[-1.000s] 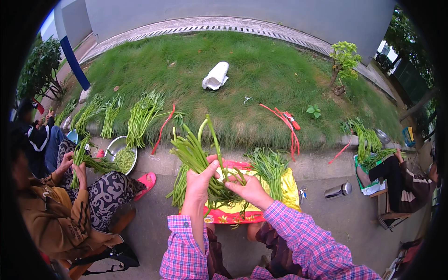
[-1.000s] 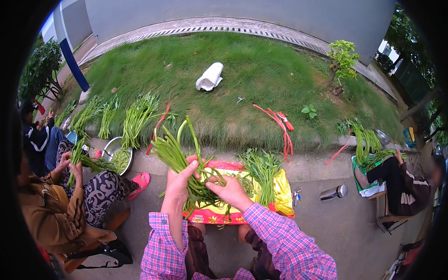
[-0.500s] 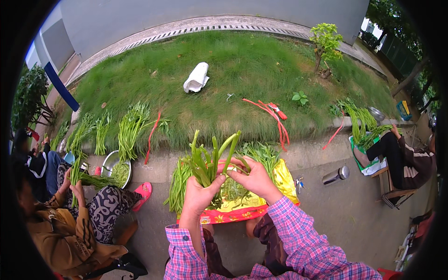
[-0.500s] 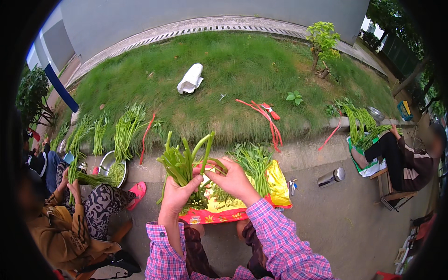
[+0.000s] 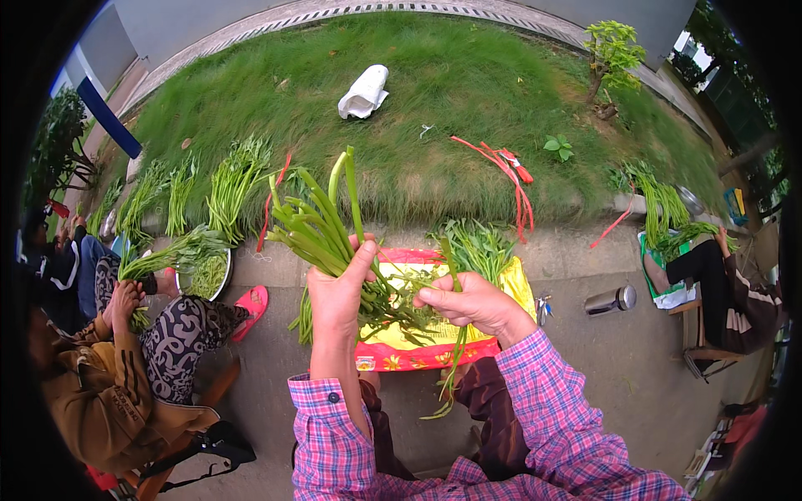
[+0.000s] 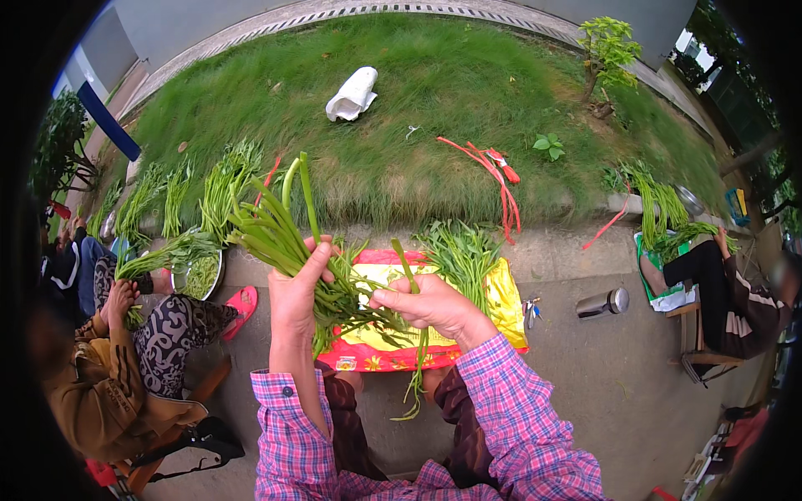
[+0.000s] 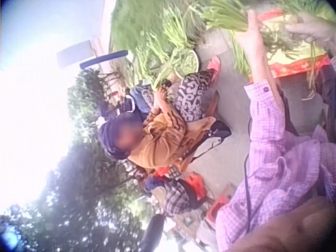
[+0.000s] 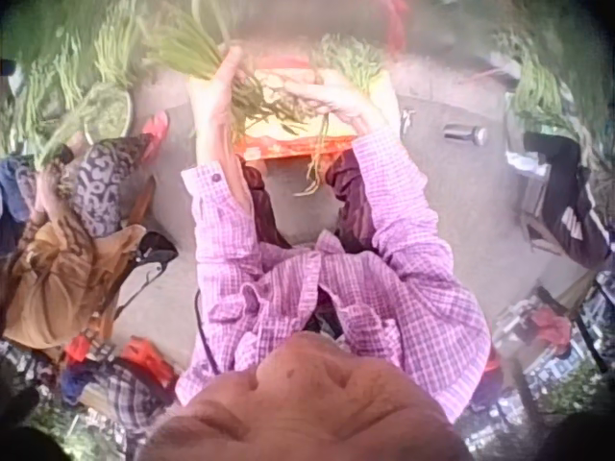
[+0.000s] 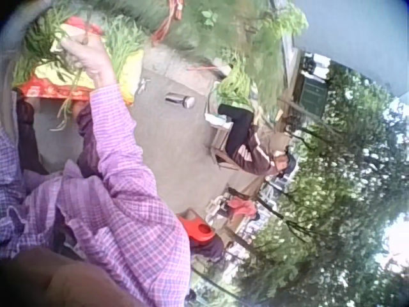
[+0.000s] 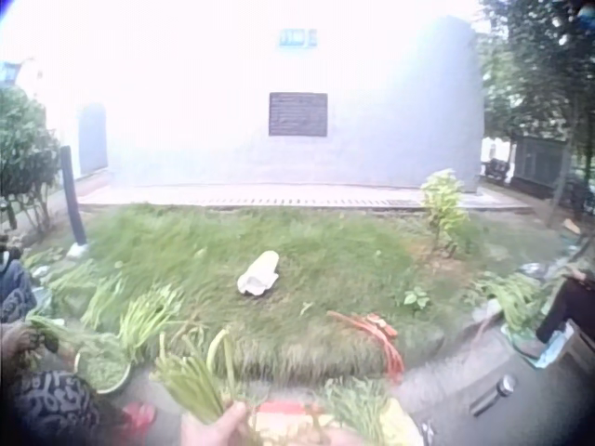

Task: The person picks through a bundle of green stalks, snapping or tearing off small pieces and placing them onto a yellow and red mat. They gather sorted pieces into their hands and occasionally use scissors to trim the ends.

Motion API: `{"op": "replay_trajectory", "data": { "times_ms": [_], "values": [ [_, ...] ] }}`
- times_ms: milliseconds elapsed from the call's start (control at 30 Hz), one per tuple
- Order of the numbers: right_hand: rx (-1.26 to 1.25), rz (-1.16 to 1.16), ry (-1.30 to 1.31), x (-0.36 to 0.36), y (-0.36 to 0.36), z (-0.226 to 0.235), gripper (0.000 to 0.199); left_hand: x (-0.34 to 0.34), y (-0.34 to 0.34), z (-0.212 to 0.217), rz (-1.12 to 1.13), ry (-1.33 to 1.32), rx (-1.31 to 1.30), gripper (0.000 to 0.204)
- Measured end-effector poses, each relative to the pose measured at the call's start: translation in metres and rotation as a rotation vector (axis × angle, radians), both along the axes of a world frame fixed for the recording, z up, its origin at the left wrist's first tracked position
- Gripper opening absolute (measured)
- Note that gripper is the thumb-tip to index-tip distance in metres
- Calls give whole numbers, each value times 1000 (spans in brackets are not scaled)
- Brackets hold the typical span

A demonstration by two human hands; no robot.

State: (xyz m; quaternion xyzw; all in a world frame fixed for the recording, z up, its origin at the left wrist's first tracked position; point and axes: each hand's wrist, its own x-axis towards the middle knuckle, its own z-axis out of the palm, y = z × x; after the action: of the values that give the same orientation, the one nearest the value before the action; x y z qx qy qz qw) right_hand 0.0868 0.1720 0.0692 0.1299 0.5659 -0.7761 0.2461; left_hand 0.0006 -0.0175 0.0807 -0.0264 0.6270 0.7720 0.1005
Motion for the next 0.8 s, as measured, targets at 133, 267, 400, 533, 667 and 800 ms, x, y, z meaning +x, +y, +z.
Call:
{"op": "replay_trajectory", "data": {
  "times_ms": [133,267,400,533,667,800],
  "values": [
    [-123,56,-36,0,-3,-3,29,-7,-6,1,44,28,29,23],
    [-85,92,-37,2,-4,-4,30,-13,-10,-4,112,-9,113,23],
    [-68,85,-35,5,-2,-7,31,-20,-15,-7,159,-46,183,24],
    [44,68,-62,7,-2,-11,32,-26,-22,-18,214,-88,214,26],
    [184,93,-60,11,1,-17,33,-28,-29,-24,264,-117,247,27],
    [247,123,-50,14,2,-23,34,-30,-35,-26,304,-104,269,23]
  ]
}}
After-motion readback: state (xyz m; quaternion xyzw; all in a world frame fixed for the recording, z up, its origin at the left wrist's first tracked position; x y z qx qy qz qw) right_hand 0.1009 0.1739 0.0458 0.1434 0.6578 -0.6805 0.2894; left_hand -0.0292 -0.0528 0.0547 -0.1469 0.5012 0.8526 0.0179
